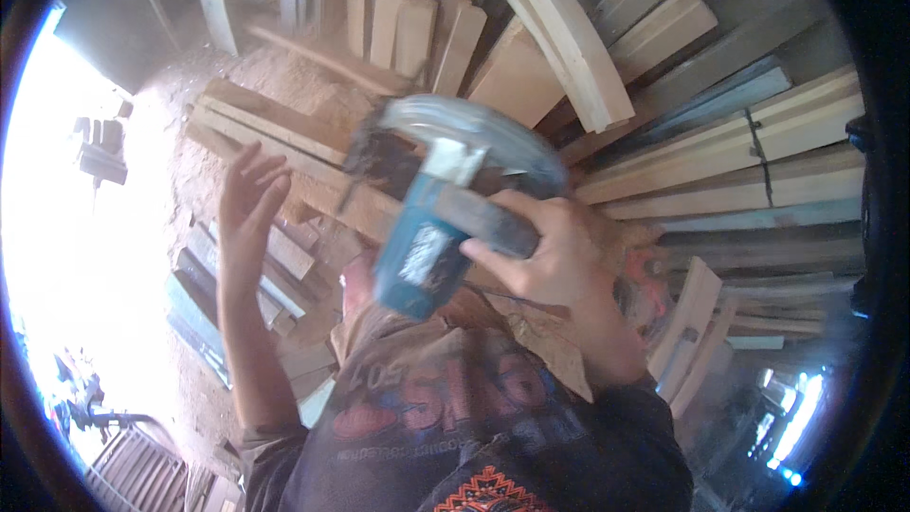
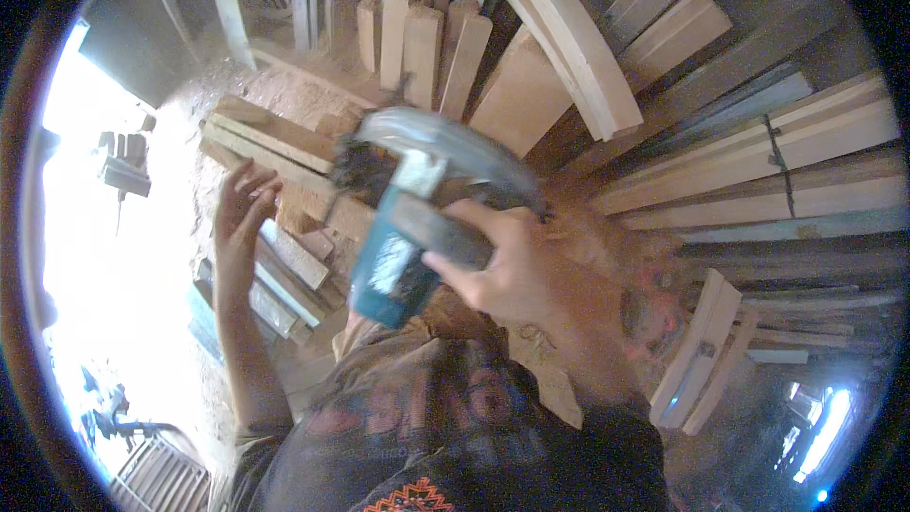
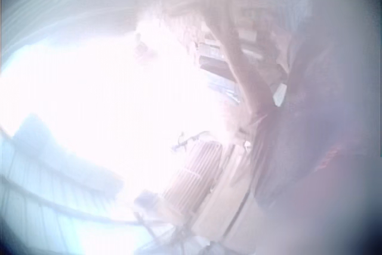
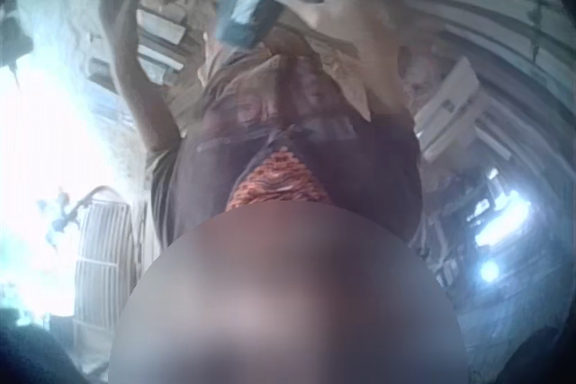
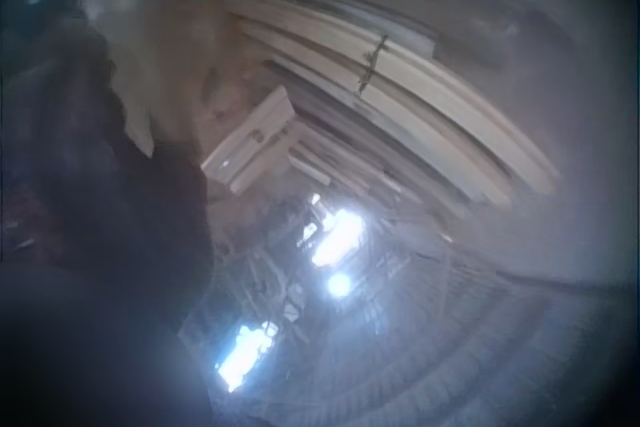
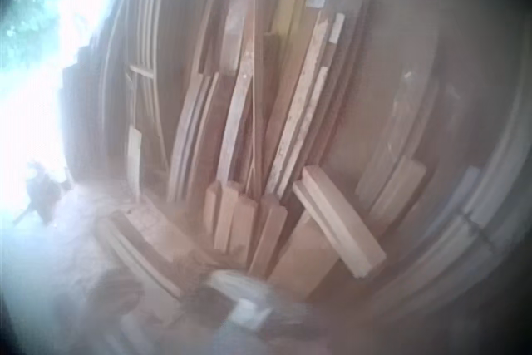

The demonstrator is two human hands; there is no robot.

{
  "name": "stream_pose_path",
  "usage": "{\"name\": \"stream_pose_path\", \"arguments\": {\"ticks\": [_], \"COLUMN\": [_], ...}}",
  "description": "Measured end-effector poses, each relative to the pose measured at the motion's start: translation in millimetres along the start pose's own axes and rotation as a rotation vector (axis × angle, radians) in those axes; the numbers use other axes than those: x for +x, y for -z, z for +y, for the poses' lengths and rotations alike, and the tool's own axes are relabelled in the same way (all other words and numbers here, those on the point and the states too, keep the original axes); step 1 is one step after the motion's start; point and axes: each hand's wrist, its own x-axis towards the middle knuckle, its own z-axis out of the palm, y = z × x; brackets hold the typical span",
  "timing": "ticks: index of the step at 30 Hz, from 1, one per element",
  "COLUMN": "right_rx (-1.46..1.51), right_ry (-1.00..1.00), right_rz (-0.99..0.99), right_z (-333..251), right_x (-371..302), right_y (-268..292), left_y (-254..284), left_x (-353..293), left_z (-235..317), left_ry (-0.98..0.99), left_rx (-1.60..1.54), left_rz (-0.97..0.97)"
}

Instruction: The person uses a circular saw to cut a wooden plank on a workbench, then measures the cut piece with a metal ruler. They continue cutting additional planks and smooth the edges with a hand plane. The finished pieces are set aside on the bench.

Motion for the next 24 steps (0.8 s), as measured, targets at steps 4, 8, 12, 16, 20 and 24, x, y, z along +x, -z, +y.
{"name": "stream_pose_path", "arguments": {"ticks": [4, 8, 12, 16, 20, 24], "right_rx": [-0.158, -0.17, -0.269, -0.325, -0.332, -0.249], "right_ry": [-0.072, -0.123, -0.122, -0.183, -0.155, -0.084], "right_rz": [0.096, 0.1, 0.13, 0.056, 0.059, 0.059], "right_z": [65, 128, 175, 196, 203, 209], "right_x": [-51, -90, -116, -124, -131, -130], "right_y": [43, 71, 85, 85, 84, 82], "left_y": [-30, -47, -69, -77, -87, -96], "left_x": [-93, -186, -236, -229, -217, -214], "left_z": [-76, -144, -170, -166, -154, -143], "left_ry": [0.299, 0.686, 0.794, 0.763, 0.687, 0.691], "left_rx": [-0.118, -0.167, -0.23, -0.208, -0.177, -0.149], "left_rz": [0.188, 0.269, 0.279, 0.206, 0.133, 0.106]}}
